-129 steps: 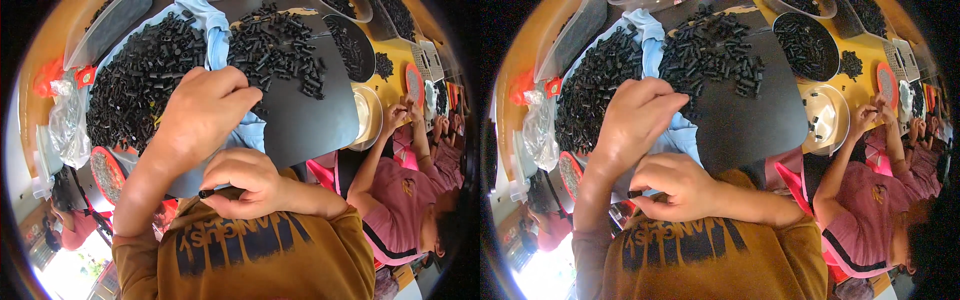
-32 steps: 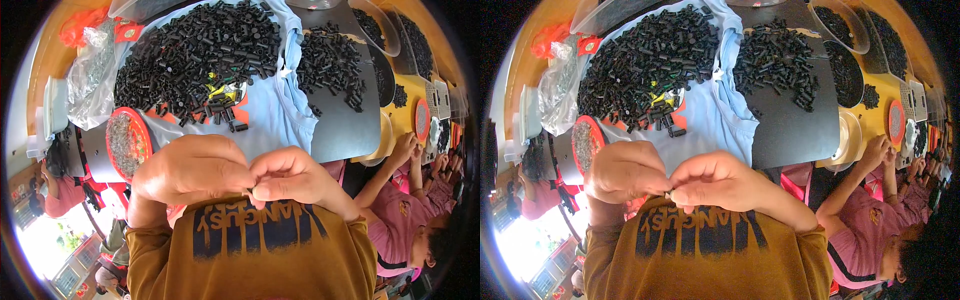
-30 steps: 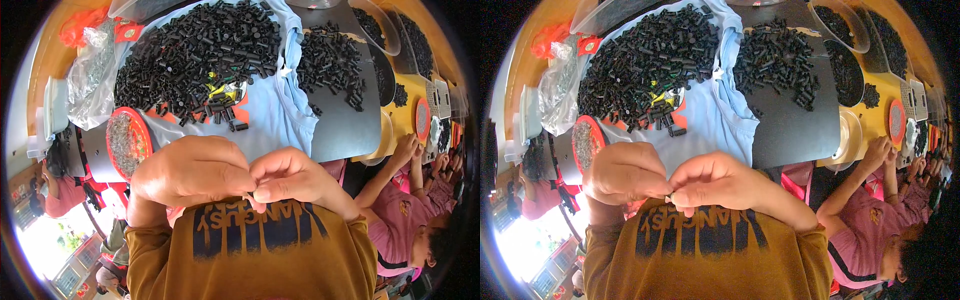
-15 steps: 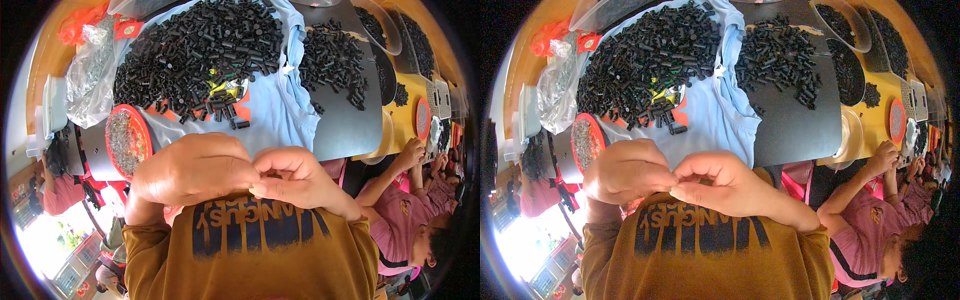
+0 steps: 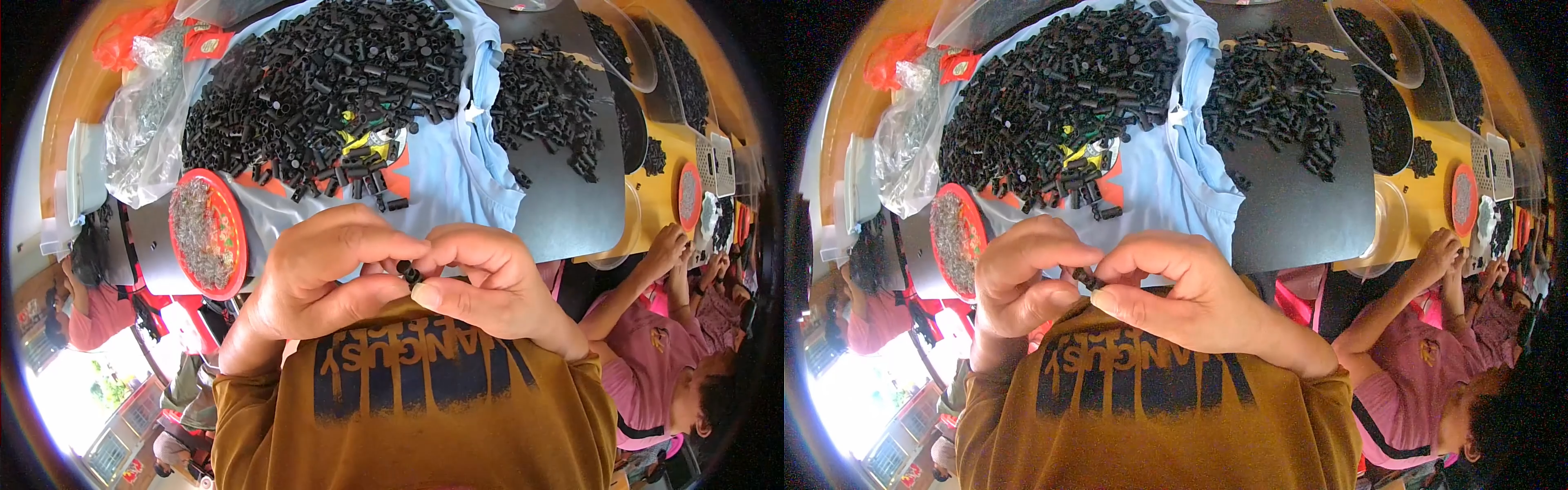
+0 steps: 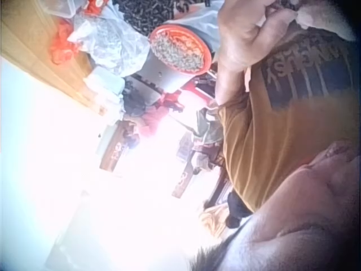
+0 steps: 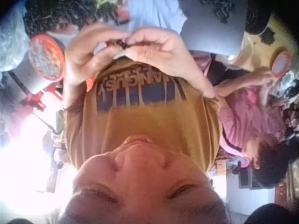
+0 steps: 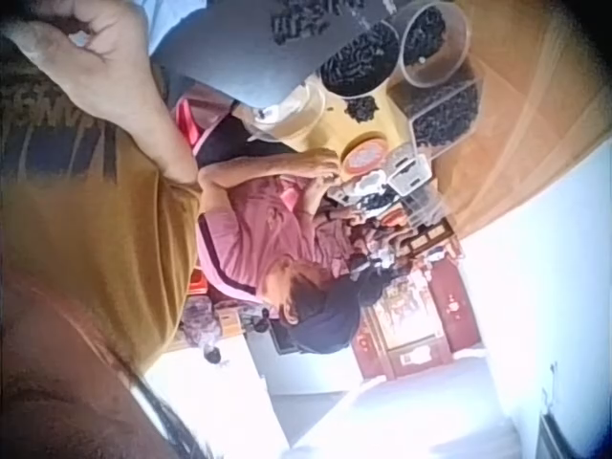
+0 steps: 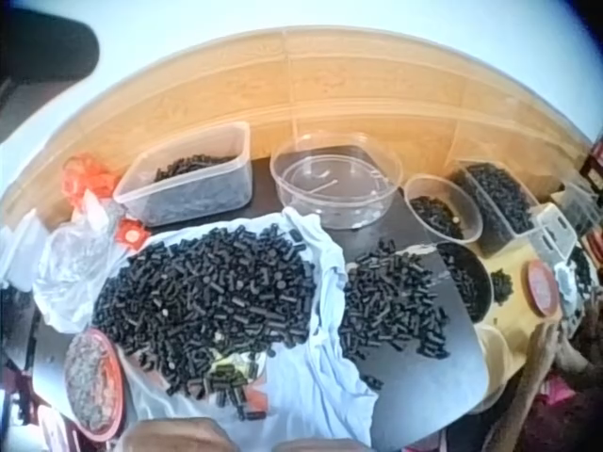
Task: The person assembles cord locks by hand, picking up metal springs from a plate, inserting the springs into plastic toggle pieces, and fitting the components together.
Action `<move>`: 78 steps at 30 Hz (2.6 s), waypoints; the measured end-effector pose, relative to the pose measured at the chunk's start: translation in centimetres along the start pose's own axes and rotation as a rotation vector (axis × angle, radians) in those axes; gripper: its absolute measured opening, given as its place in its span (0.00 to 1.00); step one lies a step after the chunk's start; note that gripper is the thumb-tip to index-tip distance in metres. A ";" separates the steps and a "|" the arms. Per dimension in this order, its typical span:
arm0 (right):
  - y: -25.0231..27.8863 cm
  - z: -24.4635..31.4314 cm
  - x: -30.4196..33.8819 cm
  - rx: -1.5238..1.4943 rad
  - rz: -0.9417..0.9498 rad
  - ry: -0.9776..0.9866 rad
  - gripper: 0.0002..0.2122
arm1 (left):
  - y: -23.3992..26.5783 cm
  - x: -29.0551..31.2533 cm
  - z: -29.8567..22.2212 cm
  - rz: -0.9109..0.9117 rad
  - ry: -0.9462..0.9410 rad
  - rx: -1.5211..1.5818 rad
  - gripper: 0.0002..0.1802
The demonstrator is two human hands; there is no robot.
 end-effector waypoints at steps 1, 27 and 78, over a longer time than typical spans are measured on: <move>0.1 0.0 -0.1 0.060 -0.007 0.027 0.05 | 0.0 0.0 0.0 -0.002 0.001 0.000 0.17; -0.3 -0.9 -0.5 -0.536 -0.023 -0.267 0.07 | -1.3 0.5 0.1 -0.271 -0.322 -0.550 0.31; 3.3 2.4 2.6 1.338 -0.501 0.488 0.17 | 19.0 -13.4 5.5 -0.575 0.354 -0.935 0.34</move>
Point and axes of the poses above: each hand's wrist, its own x-axis away from the middle knuckle, its own y-axis out of the back of the hand, z = x × y, the point moved 3 cm from there along -x, towards the middle knuckle, and after that the axes turned 14 degrees about -x, right-handed, at the moved point
